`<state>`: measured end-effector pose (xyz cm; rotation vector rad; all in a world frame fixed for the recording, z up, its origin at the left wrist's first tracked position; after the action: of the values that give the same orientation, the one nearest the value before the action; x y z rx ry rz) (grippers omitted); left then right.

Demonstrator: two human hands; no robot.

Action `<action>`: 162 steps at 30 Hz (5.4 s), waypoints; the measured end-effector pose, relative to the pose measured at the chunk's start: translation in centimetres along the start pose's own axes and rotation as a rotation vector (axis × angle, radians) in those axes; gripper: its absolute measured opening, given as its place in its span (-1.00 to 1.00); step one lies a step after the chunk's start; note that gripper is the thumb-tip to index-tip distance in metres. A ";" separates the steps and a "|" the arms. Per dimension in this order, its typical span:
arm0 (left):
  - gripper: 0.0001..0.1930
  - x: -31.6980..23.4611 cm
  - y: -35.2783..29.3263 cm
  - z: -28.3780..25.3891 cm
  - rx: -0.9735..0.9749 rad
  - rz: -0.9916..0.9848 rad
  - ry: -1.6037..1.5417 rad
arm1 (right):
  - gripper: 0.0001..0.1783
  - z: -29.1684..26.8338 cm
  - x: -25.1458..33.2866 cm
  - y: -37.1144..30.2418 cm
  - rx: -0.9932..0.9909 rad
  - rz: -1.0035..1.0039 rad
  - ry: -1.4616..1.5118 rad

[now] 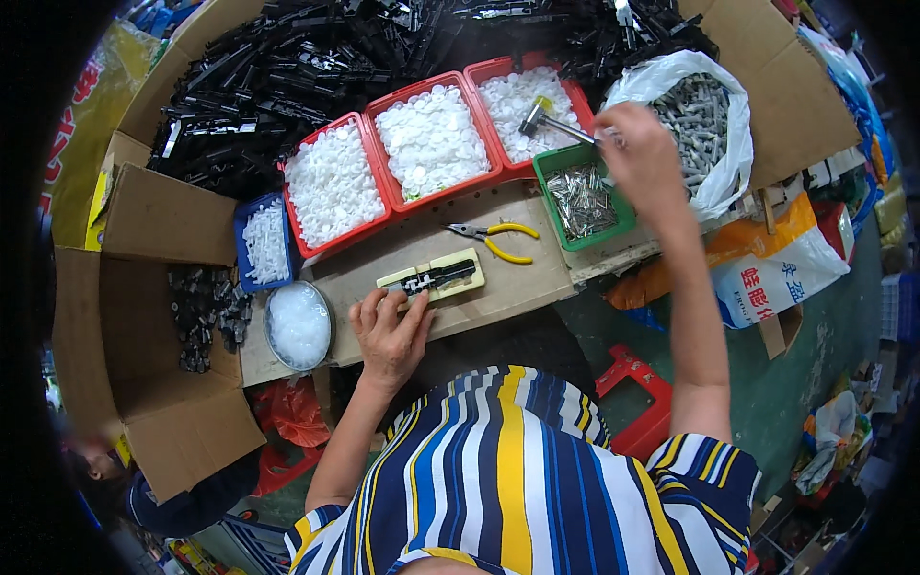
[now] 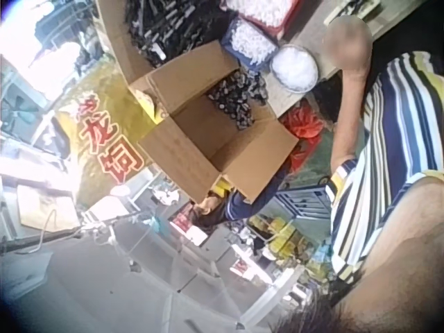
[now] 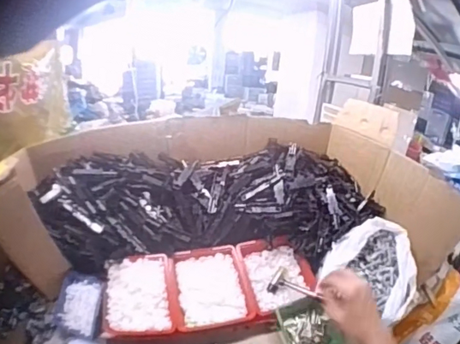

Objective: The person assembles lock cylinders by inserting white plastic components and metal pins into a black housing. They use a hammer to tap the pins into place and pliers to adjust the assembly. The finished units are placed into a cardboard box.

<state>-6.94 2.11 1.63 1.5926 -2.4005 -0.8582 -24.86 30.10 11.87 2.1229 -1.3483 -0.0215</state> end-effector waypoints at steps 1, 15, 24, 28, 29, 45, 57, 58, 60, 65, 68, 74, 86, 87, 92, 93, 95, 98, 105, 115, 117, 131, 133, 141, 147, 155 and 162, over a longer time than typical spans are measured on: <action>-0.61 -0.1 0.0 -0.1 0.001 -0.004 -0.009 | -0.91 -0.5 -3.2 0.2 0.005 0.041 -0.073; -0.70 9.9 -0.5 -8.8 -0.189 -0.276 0.068 | -0.71 0.7 -21.6 -1.8 0.289 0.189 -0.292; -0.79 24.6 0.1 -10.7 -0.246 -0.554 0.105 | -0.71 0.2 -21.9 -0.8 0.333 0.243 -0.308; -0.75 26.0 3.2 -8.8 -0.123 -0.516 0.186 | -0.73 0.5 -21.3 -0.8 0.272 0.201 -0.270; -0.74 26.4 3.4 -8.4 -0.102 -0.484 0.254 | -0.73 0.5 -20.4 -0.8 0.263 0.172 -0.278; -0.83 32.2 3.7 -9.2 -0.107 -0.573 -0.111 | -0.84 -1.1 -17.9 1.0 0.066 0.203 -0.292; -0.87 23.4 2.3 -14.6 -0.112 -0.546 -0.311 | -0.72 1.2 -19.1 1.6 0.155 0.138 -0.374; -0.87 22.8 1.5 -15.2 -0.075 -0.538 -0.251 | -0.72 1.4 -20.6 1.5 0.147 0.183 -0.298; -0.88 20.8 0.9 -15.8 -0.027 -0.585 -0.233 | -0.71 2.1 -25.1 1.1 0.194 0.229 -0.287; -0.86 18.6 -2.5 -16.3 -0.013 -0.603 -0.155 | -0.69 2.7 -29.6 1.3 0.336 0.265 -0.118; -0.87 17.4 -3.6 -15.0 0.046 -0.572 -0.108 | -0.66 1.5 -28.6 2.5 0.120 0.156 -0.420; -0.86 16.7 -4.2 -12.7 0.121 -0.489 -0.064 | -0.66 0.0 -31.6 2.2 0.312 0.232 -0.239; -0.85 14.3 -0.7 -14.8 -0.194 -0.594 -0.345 | -0.83 1.0 -10.1 -3.7 0.180 0.385 0.573; -0.85 13.8 -0.4 -14.1 -0.224 -0.623 -0.401 | -0.85 2.4 -5.7 -3.6 0.179 0.350 0.558; -0.83 11.6 1.0 -11.3 -0.312 -0.583 -0.590 | -0.85 8.9 6.7 -3.6 0.443 0.105 0.378; -0.82 11.2 1.2 -10.9 -0.305 -0.579 -0.610 | -0.87 9.9 7.9 -3.8 0.445 0.024 0.303; -0.81 10.5 1.7 -10.6 -0.301 -0.573 -0.629 | -0.88 12.6 9.0 -4.4 0.506 -0.073 0.183; -0.81 10.0 1.8 -10.2 -0.309 -0.591 -0.661 | -0.86 14.7 9.4 -4.7 0.530 -0.151 0.047; -0.81 9.9 1.2 -8.9 -0.285 -0.638 -0.714 | -0.82 14.3 11.6 -4.4 0.392 -0.398 0.029; -0.84 9.2 0.8 -4.9 -0.372 -0.711 -1.126 | -0.82 12.0 11.9 -4.4 0.423 0.458 1.331; -0.84 8.6 1.0 -4.1 -0.354 -0.713 -1.141 | -0.80 12.8 12.5 -5.5 0.365 0.513 1.388; -0.82 6.5 2.8 -3.7 -0.293 -0.543 -1.019 | -0.85 13.8 12.9 -7.4 0.360 0.556 1.402; -0.81 6.1 3.1 -4.1 -0.302 -0.482 -0.942 | -0.85 13.5 12.9 -7.3 0.346 0.530 1.366; -0.80 4.5 3.5 -4.4 -0.310 -0.433 -0.853 | -0.86 13.9 13.5 -7.5 0.388 0.573 1.491; -0.67 4.9 3.9 -3.1 -0.184 -0.509 -0.769 | -0.86 14.0 12.0 -7.8 0.440 0.582 1.333; -0.66 4.4 2.9 1.1 -0.031 -0.411 -0.548 | -0.86 15.8 9.1 -10.4 0.478 0.622 1.092; -0.68 4.6 2.7 1.8 -0.003 -0.455 -0.568 | -0.86 17.1 9.6 -10.9 0.514 0.636 1.133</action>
<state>-11.90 -0.50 0.65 2.1766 -2.3730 -1.5780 -17.00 17.03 -4.53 1.4300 -1.2300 1.6434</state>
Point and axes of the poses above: each hand's wrist, its own y-axis towards the middle knuckle, its own z-axis out of the palm, x = y × z, the point moved 10 cm from there along y, towards the middle knuckle, and after that the axes turned 2 degrees about -y, right-handed, at the moved point
